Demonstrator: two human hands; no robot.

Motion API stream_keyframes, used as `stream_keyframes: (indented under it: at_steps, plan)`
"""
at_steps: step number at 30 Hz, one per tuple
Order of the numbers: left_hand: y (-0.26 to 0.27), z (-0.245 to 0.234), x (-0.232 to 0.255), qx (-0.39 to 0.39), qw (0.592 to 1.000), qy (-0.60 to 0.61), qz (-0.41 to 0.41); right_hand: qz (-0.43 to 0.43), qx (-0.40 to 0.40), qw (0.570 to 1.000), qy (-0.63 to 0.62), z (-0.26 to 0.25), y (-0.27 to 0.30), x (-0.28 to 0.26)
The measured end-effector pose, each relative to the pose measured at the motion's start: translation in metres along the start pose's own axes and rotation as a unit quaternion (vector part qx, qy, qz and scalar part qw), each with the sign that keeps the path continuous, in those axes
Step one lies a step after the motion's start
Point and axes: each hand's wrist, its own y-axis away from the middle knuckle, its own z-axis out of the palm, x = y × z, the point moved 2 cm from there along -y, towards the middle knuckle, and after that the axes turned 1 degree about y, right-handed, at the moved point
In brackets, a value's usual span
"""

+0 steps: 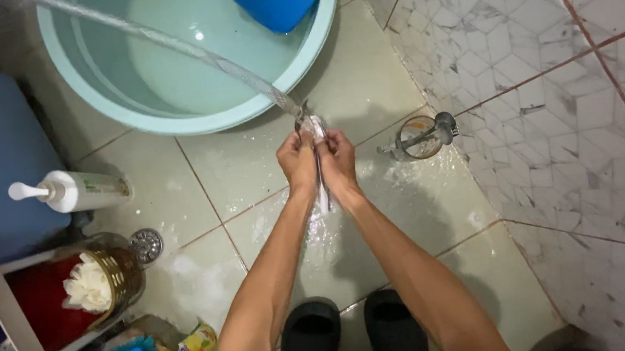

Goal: The person washes a small red container, a clear glass, and metal cutlery under running water from a hose. They rinse each item thoroughly and place them into a blue bucket on the floor.

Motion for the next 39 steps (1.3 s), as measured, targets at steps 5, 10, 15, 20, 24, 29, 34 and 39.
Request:
stream_keyframes:
  at_steps: [5, 10, 15, 20, 24, 29, 34, 39]
  plan:
    - [0.006, -0.006, -0.006, -0.011, 1.0, 0.012, 0.019, 0.015, 0.041, 0.999, -0.014, 0.0, 0.02, -0.04]
    - [-0.01, -0.007, -0.015, -0.05, 0.998, 0.019, 0.012, 0.036, -0.002, 0.999, 0.041, -0.002, 0.017, -0.031]
    - [0.006, -0.008, 0.028, -0.051, 0.996, 0.071, -0.008, 0.005, 0.012, 0.999, 0.043, 0.005, 0.027, -0.076]
    - [0.02, -0.009, 0.047, -0.116, 0.993, 0.022, -0.012, 0.006, 0.091, 0.996, 0.017, -0.001, -0.007, -0.065]
    - [0.014, -0.009, 0.035, -0.204, 0.979, 0.0, -0.031, -0.016, 0.184, 0.982, 0.041, -0.012, -0.047, -0.061]
    - [0.017, -0.016, 0.042, -0.212, 0.976, 0.007, -0.057, 0.026, 0.081, 0.996, -0.001, -0.014, -0.038, -0.078]
    - [0.029, -0.036, 0.072, -0.183, 0.972, -0.012, -0.146, 0.102, -0.009, 0.995, -0.008, 0.003, 0.0, -0.012]
    - [0.022, -0.027, 0.034, -0.16, 0.964, 0.089, -0.192, 0.114, -0.187, 0.976, -0.017, -0.003, -0.008, 0.015]
